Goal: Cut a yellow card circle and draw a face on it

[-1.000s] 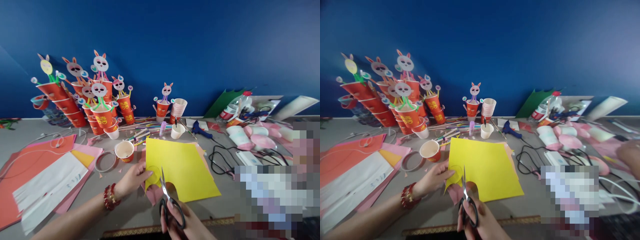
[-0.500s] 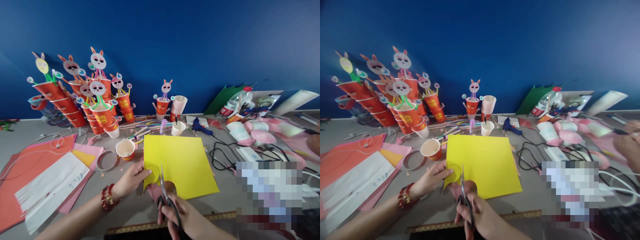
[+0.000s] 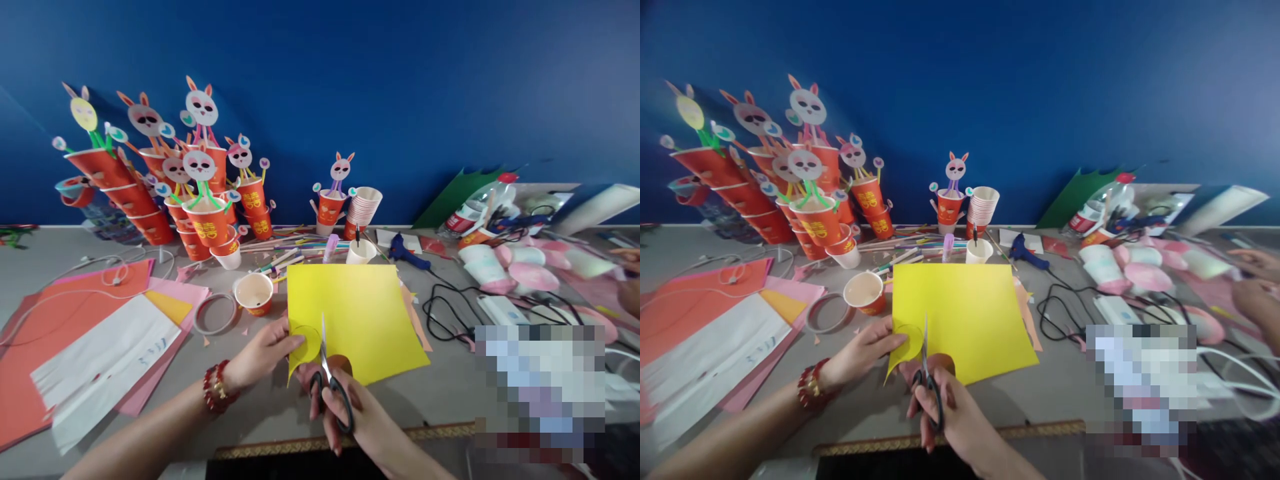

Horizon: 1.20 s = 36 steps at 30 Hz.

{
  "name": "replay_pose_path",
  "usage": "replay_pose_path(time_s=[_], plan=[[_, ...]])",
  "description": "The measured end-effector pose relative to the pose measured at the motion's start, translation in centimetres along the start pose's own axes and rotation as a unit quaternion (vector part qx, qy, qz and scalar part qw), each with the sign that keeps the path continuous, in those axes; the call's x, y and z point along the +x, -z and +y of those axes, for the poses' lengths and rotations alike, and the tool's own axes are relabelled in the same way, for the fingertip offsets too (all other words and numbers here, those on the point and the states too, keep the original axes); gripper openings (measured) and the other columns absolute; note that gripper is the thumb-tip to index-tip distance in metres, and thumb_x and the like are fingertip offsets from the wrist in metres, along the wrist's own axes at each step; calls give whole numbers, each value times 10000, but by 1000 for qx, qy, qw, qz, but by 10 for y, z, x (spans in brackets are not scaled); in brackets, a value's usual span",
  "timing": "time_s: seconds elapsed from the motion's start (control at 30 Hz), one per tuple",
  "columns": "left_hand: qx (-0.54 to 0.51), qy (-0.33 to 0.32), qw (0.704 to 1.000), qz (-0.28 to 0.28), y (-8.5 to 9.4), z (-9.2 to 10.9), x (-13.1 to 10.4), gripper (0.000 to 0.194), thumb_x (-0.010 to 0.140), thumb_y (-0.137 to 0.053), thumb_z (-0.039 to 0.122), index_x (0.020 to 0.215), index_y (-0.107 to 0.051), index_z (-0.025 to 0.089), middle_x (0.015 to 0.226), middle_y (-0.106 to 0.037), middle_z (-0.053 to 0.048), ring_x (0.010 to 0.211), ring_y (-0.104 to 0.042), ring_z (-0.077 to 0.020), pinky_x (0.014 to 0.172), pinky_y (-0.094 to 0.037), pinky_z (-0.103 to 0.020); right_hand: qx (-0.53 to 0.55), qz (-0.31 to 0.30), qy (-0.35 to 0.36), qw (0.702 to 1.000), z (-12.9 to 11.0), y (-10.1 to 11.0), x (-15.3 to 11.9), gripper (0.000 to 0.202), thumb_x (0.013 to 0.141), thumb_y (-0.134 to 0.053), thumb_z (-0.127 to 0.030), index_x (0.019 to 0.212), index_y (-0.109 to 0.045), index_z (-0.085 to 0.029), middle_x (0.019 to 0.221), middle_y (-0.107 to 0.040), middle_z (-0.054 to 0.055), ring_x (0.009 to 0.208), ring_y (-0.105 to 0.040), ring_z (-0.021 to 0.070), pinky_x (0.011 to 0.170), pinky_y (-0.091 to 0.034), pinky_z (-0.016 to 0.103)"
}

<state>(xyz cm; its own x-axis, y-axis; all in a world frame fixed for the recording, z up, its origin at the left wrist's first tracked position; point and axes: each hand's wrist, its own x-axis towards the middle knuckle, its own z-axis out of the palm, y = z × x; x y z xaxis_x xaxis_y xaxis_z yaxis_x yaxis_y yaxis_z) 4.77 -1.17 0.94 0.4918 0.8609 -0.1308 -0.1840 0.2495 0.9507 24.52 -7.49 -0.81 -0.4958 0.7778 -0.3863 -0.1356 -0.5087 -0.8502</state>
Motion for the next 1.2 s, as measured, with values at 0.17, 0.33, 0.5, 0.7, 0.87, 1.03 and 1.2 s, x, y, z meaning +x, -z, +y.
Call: replay_pose_path(time_s=[0.17,0.33,0.5,0.7,0.87,1.03,1.2], plan=[[0,-15,1000,-7,-1,-2,-2,340,910,-641,462,1031,-651,144,776,-685,-28,605,-580,-113,595,-478,-221,11,27,23,999,8,-5,1,523,840,-651,-669,924,-514,-171,761,-616,-12,403,-481,30,403,-397,167],[33,-18,999,-24,0,-9,-3,349,941,-597,453,1084,-665,142,966,-710,-84,765,-626,-164,677,-501,-254,84,-25,-21,996,-5,-4,-15,562,856,-648,-649,1112,-561,-157,890,-666,49,405,-504,26,399,-392,163],[65,-17,998,-10,1,-17,0,377,947,-574,479,1105,-661,148,963,-722,-78,812,-652,-188,787,-507,-295,141,-71,-145,977,-20,13,-25,547,890,-579,-670,998,-586,-134,849,-701,67,347,-498,27,349,-407,152],[43,25,999,-1,1,-23,3,414,925,-586,514,1095,-644,142,818,-725,-64,625,-641,-160,601,-490,-254,37,-86,-212,973,-42,28,-23,486,893,-582,-641,997,-546,-168,911,-726,73,322,-535,39,294,-353,127],[8,-1,1000,16,1,-18,4,356,890,-653,475,1038,-661,152,898,-732,-66,766,-668,-179,744,-519,-279,-128,-90,-172,973,-53,39,-8,495,854,-629,-648,893,-527,-165,799,-709,32,295,-489,21,293,-311,112],[-24,22,999,26,1,-14,6,362,853,-683,484,1008,-663,157,827,-719,-42,629,-623,-137,599,-495,-232,-95,-151,-53,983,-31,50,10,599,881,-514,-729,1007,-556,-145,758,-698,48,327,-506,44,340,-376,143],[-33,22,998,39,1,-16,6,356,843,-697,477,997,-660,158,810,-709,-33,619,-604,-121,563,-464,-202,-74,-149,0,986,-15,51,17,619,889,-517,-718,1103,-565,-140,793,-684,52,372,-518,48,377,-409,153]])
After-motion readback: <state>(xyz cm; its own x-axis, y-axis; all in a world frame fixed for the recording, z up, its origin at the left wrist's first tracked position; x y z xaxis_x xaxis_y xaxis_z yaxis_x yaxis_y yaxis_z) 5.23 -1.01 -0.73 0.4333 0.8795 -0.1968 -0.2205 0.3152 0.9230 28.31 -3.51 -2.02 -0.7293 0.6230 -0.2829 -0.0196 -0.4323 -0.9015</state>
